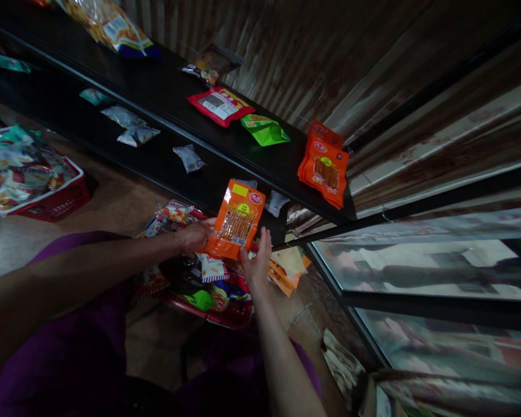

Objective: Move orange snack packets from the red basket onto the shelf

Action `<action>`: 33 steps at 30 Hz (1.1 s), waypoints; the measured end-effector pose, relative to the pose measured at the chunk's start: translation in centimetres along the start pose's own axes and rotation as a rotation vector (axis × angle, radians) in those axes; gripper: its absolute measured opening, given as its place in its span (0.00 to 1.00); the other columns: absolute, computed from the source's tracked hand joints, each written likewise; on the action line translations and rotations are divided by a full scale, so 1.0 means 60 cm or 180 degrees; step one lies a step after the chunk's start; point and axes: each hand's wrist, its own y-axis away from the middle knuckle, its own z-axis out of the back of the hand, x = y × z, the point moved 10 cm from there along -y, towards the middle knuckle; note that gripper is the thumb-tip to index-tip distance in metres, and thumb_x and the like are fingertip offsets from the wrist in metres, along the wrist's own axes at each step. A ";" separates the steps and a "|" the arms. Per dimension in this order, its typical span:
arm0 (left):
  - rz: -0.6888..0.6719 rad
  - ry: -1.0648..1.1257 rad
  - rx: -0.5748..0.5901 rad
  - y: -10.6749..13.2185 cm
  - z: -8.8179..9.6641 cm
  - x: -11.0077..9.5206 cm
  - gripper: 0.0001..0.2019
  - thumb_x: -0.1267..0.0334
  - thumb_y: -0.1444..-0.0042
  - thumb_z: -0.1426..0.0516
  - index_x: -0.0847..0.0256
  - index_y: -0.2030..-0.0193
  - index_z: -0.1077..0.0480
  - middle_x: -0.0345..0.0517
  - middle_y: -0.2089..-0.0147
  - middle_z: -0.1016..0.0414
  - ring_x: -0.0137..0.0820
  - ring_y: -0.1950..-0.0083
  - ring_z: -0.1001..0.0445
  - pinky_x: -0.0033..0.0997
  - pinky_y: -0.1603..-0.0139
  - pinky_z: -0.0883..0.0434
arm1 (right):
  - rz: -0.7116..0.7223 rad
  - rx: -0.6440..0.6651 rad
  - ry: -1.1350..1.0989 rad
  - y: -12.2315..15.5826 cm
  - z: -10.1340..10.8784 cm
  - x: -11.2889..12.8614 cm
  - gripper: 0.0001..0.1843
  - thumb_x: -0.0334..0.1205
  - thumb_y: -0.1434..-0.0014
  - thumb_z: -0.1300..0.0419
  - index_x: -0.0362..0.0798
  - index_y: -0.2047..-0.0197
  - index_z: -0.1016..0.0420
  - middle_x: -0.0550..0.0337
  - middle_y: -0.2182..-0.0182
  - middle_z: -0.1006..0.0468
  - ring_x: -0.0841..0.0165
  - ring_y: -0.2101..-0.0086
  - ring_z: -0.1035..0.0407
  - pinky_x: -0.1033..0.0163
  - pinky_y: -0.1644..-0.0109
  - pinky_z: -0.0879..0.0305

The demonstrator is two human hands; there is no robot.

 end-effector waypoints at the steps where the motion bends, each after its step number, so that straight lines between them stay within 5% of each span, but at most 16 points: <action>1: 0.0006 -0.0001 0.0000 0.000 0.000 0.002 0.24 0.81 0.56 0.42 0.61 0.50 0.28 0.51 0.59 0.20 0.37 0.60 0.21 0.33 0.61 0.25 | 0.0177 -0.0064 0.0344 0.001 0.005 0.010 0.39 0.42 0.43 0.44 0.50 0.31 0.51 0.48 0.30 0.55 0.54 0.31 0.64 0.37 0.33 0.58; 7: 0.0157 -0.0077 -0.0126 0.007 -0.003 0.012 0.22 0.81 0.55 0.42 0.65 0.52 0.27 0.53 0.59 0.20 0.38 0.63 0.20 0.34 0.63 0.25 | 0.0581 0.0262 0.0760 0.014 -0.014 0.041 0.32 0.37 0.38 0.51 0.53 0.31 0.48 0.56 0.30 0.50 0.58 0.30 0.68 0.40 0.31 0.58; 15: 0.0266 0.0005 -0.0052 0.011 -0.010 0.020 0.24 0.81 0.56 0.41 0.64 0.50 0.27 0.54 0.57 0.21 0.40 0.59 0.20 0.35 0.62 0.24 | 0.0462 0.0405 0.0626 0.022 -0.033 0.049 0.31 0.42 0.35 0.54 0.52 0.30 0.51 0.54 0.29 0.59 0.57 0.31 0.65 0.40 0.32 0.57; 20: 0.0224 0.0016 0.0092 0.012 -0.017 0.025 0.24 0.80 0.56 0.40 0.63 0.50 0.27 0.55 0.56 0.21 0.39 0.59 0.21 0.31 0.64 0.25 | 0.0545 0.0300 0.0844 0.026 -0.036 0.068 0.34 0.47 0.35 0.51 0.48 0.29 0.54 0.49 0.29 0.63 0.55 0.31 0.71 0.39 0.31 0.62; 28: 0.0144 -0.0519 0.0189 0.033 -0.035 0.024 0.22 0.69 0.52 0.35 0.63 0.48 0.28 0.51 0.57 0.21 0.27 0.66 0.24 0.24 0.66 0.29 | 0.0190 0.0660 0.0462 0.028 -0.065 0.059 0.40 0.56 0.35 0.54 0.40 0.29 0.58 0.42 0.30 0.57 0.58 0.31 0.63 0.45 0.31 0.57; 33: 0.0311 -0.0688 0.0179 0.037 -0.031 0.027 0.23 0.65 0.51 0.36 0.62 0.46 0.29 0.52 0.52 0.23 0.31 0.59 0.24 0.27 0.60 0.29 | 0.0084 0.0783 0.0052 0.032 -0.065 0.061 0.50 0.63 0.41 0.48 0.42 0.28 0.63 0.42 0.29 0.59 0.55 0.31 0.62 0.44 0.31 0.57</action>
